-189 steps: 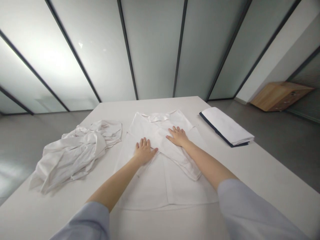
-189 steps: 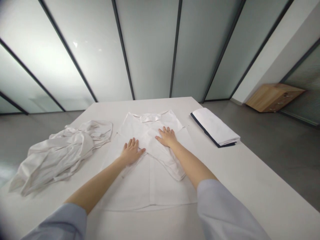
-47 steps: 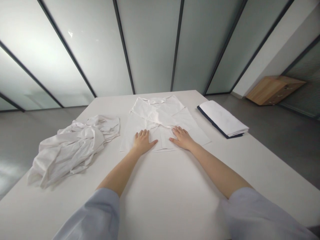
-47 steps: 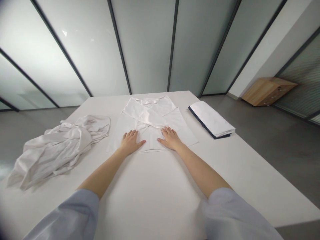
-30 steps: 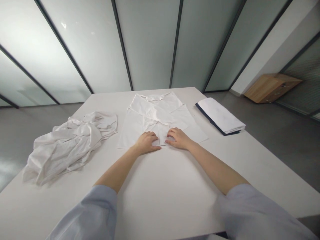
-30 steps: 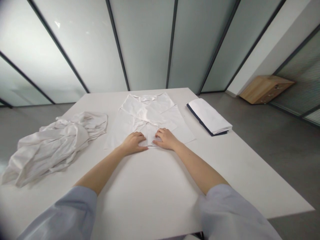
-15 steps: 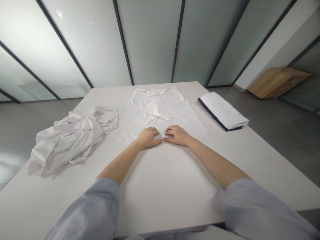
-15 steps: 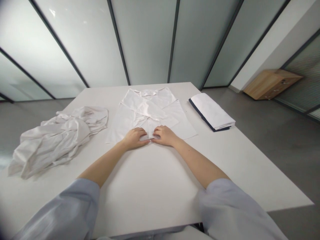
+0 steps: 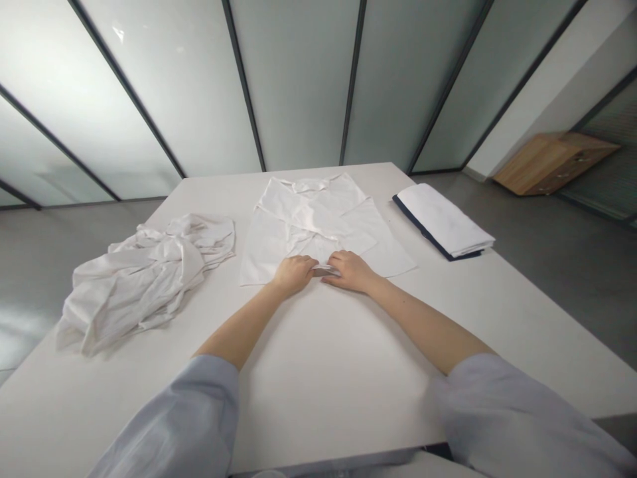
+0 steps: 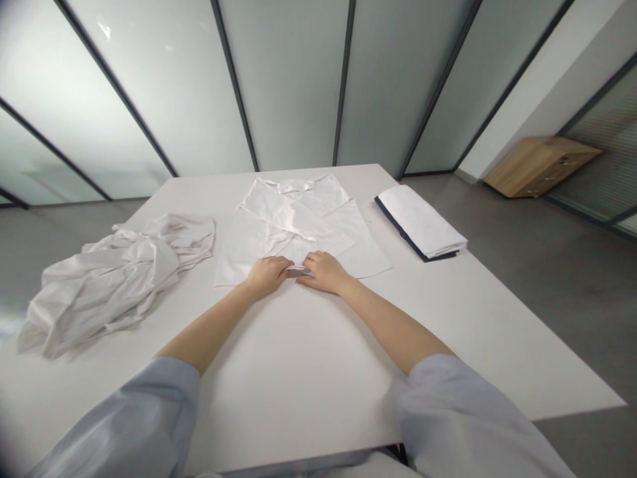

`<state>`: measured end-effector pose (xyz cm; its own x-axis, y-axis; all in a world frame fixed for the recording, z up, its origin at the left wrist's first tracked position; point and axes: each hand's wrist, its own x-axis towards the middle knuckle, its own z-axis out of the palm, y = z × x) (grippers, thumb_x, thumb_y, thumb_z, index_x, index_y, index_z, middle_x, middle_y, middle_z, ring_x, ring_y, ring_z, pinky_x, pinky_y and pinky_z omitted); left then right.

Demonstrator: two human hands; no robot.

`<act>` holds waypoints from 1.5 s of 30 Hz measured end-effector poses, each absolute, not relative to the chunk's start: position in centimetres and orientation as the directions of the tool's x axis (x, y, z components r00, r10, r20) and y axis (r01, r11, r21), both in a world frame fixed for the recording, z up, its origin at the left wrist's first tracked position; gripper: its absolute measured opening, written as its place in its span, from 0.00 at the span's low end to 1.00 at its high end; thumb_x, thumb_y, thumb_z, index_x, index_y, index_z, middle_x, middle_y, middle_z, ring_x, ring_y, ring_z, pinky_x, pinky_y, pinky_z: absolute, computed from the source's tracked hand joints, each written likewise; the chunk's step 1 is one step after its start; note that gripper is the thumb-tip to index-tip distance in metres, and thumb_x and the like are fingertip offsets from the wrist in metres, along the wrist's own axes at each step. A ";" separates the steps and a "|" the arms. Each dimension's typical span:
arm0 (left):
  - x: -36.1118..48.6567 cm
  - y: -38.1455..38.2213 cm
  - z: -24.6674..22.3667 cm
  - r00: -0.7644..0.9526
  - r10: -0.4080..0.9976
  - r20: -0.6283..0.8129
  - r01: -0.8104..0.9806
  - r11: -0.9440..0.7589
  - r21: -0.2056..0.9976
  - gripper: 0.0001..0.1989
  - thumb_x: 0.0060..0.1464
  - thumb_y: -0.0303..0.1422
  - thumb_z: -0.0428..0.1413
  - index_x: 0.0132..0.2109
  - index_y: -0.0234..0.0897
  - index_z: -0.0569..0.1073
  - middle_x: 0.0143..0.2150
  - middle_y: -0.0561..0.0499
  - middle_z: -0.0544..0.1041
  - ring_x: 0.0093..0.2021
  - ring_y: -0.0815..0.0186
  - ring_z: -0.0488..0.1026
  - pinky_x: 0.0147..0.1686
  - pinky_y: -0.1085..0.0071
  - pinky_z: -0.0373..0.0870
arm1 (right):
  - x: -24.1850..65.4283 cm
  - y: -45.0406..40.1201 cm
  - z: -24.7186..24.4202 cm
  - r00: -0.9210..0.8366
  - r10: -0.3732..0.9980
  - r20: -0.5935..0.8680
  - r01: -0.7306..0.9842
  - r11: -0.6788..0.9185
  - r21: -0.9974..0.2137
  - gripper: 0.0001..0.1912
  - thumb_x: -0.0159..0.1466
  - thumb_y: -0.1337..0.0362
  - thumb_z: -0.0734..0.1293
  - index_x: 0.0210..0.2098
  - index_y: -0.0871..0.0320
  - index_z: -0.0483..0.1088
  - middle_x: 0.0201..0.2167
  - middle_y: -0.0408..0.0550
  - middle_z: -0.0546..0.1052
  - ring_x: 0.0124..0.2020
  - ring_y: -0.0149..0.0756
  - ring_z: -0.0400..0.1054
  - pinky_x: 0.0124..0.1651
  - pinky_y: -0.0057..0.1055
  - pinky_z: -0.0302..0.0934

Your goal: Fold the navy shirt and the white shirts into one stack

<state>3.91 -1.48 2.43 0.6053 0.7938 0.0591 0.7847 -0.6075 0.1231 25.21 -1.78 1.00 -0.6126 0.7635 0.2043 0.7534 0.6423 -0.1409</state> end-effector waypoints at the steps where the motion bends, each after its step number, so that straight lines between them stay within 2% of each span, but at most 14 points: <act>1: 3.9 -1.5 2.4 0.583 0.810 0.062 0.802 -0.585 0.120 0.14 0.62 0.30 0.47 0.50 0.40 0.74 0.45 0.46 0.78 0.45 0.60 0.75 0.45 0.66 0.69 | 25.1 -1.7 0.9 -0.597 0.778 0.194 0.771 0.624 -0.129 0.15 0.64 0.55 0.66 0.41 0.60 0.75 0.41 0.54 0.77 0.44 0.44 0.69 0.47 0.36 0.58; 3: 3.9 -1.4 2.3 0.553 0.831 0.057 0.823 -0.556 0.117 0.14 0.62 0.31 0.47 0.51 0.40 0.73 0.44 0.46 0.78 0.44 0.60 0.76 0.44 0.66 0.69 | 25.0 -1.7 0.9 -0.577 0.798 0.174 0.794 0.598 -0.112 0.11 0.65 0.63 0.65 0.43 0.59 0.75 0.42 0.53 0.77 0.46 0.44 0.69 0.49 0.36 0.58; 5: 3.7 -1.4 2.2 0.573 0.818 0.046 0.811 -0.574 0.111 0.13 0.61 0.32 0.49 0.50 0.41 0.73 0.45 0.46 0.77 0.46 0.60 0.75 0.46 0.65 0.69 | 25.1 -1.7 1.0 -0.577 0.801 0.161 0.798 0.594 -0.098 0.12 0.64 0.67 0.64 0.46 0.58 0.74 0.46 0.54 0.76 0.48 0.44 0.69 0.51 0.37 0.58; 11: 1.1 -1.2 2.4 0.666 0.739 0.098 0.742 -0.670 0.014 0.23 0.55 0.24 0.51 0.57 0.44 0.70 0.60 0.45 0.69 0.61 0.57 0.63 0.58 0.59 0.62 | 27.4 -2.5 1.6 -0.547 0.820 0.168 0.832 0.555 -0.004 0.32 0.60 0.72 0.64 0.64 0.54 0.61 0.67 0.55 0.58 0.63 0.49 0.56 0.61 0.45 0.52; 14: -2.6 -1.5 2.4 0.602 0.794 0.079 0.798 -0.603 -0.018 0.28 0.53 0.22 0.50 0.59 0.45 0.69 0.62 0.46 0.69 0.62 0.56 0.63 0.59 0.58 0.62 | 30.7 -3.1 1.5 -0.496 0.859 0.122 0.867 0.498 0.017 0.34 0.58 0.74 0.64 0.64 0.56 0.61 0.68 0.56 0.58 0.64 0.51 0.55 0.62 0.47 0.52; 20: -9.2 -2.6 1.9 0.359 0.933 0.032 0.932 -0.360 0.035 0.31 0.47 0.21 0.48 0.57 0.44 0.73 0.60 0.52 0.73 0.59 0.62 0.69 0.61 0.66 0.63 | 37.1 -3.1 -0.5 -0.330 0.934 0.138 0.942 0.336 -0.018 0.31 0.54 0.76 0.63 0.58 0.57 0.70 0.61 0.54 0.68 0.60 0.48 0.63 0.60 0.45 0.58; 24: -9.6 -2.6 2.3 0.276 0.959 0.067 0.952 -0.282 0.121 0.29 0.46 0.22 0.48 0.55 0.42 0.75 0.58 0.51 0.75 0.58 0.62 0.70 0.60 0.68 0.63 | 38.2 -2.7 -1.2 -0.283 0.939 0.194 0.946 0.307 -0.107 0.31 0.53 0.77 0.60 0.54 0.55 0.74 0.57 0.48 0.73 0.57 0.43 0.67 0.61 0.41 0.59; 27: -9.9 -2.5 3.3 0.204 0.977 0.064 0.952 -0.213 0.221 0.25 0.49 0.27 0.46 0.53 0.39 0.77 0.52 0.48 0.79 0.52 0.58 0.75 0.56 0.65 0.67 | 38.6 -3.2 -0.5 -0.207 0.952 0.226 0.947 0.253 -0.198 0.25 0.57 0.73 0.59 0.50 0.55 0.76 0.50 0.48 0.78 0.52 0.44 0.72 0.56 0.41 0.64; 31: -11.6 -3.1 5.3 0.161 0.977 0.137 0.871 -0.207 0.446 0.22 0.47 0.35 0.48 0.46 0.38 0.79 0.45 0.47 0.81 0.45 0.56 0.78 0.48 0.65 0.72 | 39.6 -4.9 1.9 -0.107 0.944 0.313 0.878 0.238 -0.417 0.19 0.61 0.64 0.58 0.44 0.56 0.78 0.43 0.49 0.81 0.43 0.44 0.76 0.46 0.38 0.69; 34: -13.0 -4.1 7.6 0.117 0.965 0.233 0.758 -0.239 0.608 0.19 0.43 0.41 0.53 0.39 0.38 0.80 0.41 0.46 0.82 0.43 0.54 0.77 0.44 0.64 0.73 | 40.6 -6.5 4.9 -0.030 0.927 0.373 0.806 0.243 -0.539 0.15 0.59 0.59 0.61 0.38 0.54 0.78 0.37 0.48 0.82 0.39 0.45 0.76 0.41 0.37 0.70; 37: -13.9 -5.2 10.2 0.042 0.958 0.282 0.628 -0.245 0.739 0.17 0.41 0.46 0.59 0.35 0.38 0.79 0.35 0.48 0.81 0.39 0.55 0.76 0.40 0.64 0.73 | 41.3 -8.1 8.5 0.022 0.907 0.421 0.762 0.258 -0.594 0.11 0.56 0.56 0.65 0.33 0.51 0.77 0.33 0.47 0.81 0.35 0.44 0.75 0.39 0.38 0.70; 40: -14.2 -5.7 12.5 -0.055 0.943 0.328 0.449 -0.270 0.852 0.22 0.37 0.52 0.63 0.31 0.38 0.77 0.33 0.51 0.80 0.37 0.58 0.74 0.40 0.63 0.73 | 41.6 -9.2 12.0 0.093 0.876 0.473 0.713 0.273 -0.646 0.10 0.54 0.54 0.68 0.31 0.51 0.76 0.30 0.48 0.80 0.31 0.43 0.74 0.33 0.37 0.68; 42: -13.9 -5.2 13.6 -0.142 0.925 0.353 0.330 -0.292 0.898 0.26 0.34 0.55 0.64 0.32 0.37 0.75 0.34 0.51 0.80 0.38 0.59 0.74 0.41 0.63 0.72 | 41.6 -8.8 13.8 0.154 0.844 0.514 0.690 0.280 -0.667 0.10 0.54 0.54 0.68 0.30 0.53 0.76 0.29 0.49 0.79 0.28 0.42 0.72 0.29 0.36 0.66; 45: -12.9 -2.5 14.6 -0.224 0.908 0.354 0.251 -0.297 0.921 0.29 0.34 0.54 0.65 0.36 0.34 0.75 0.36 0.50 0.80 0.38 0.61 0.73 0.40 0.65 0.73 | 41.1 -5.8 15.7 0.181 0.804 0.566 0.710 0.291 -0.641 0.11 0.57 0.53 0.67 0.31 0.53 0.76 0.29 0.48 0.78 0.29 0.42 0.71 0.29 0.35 0.64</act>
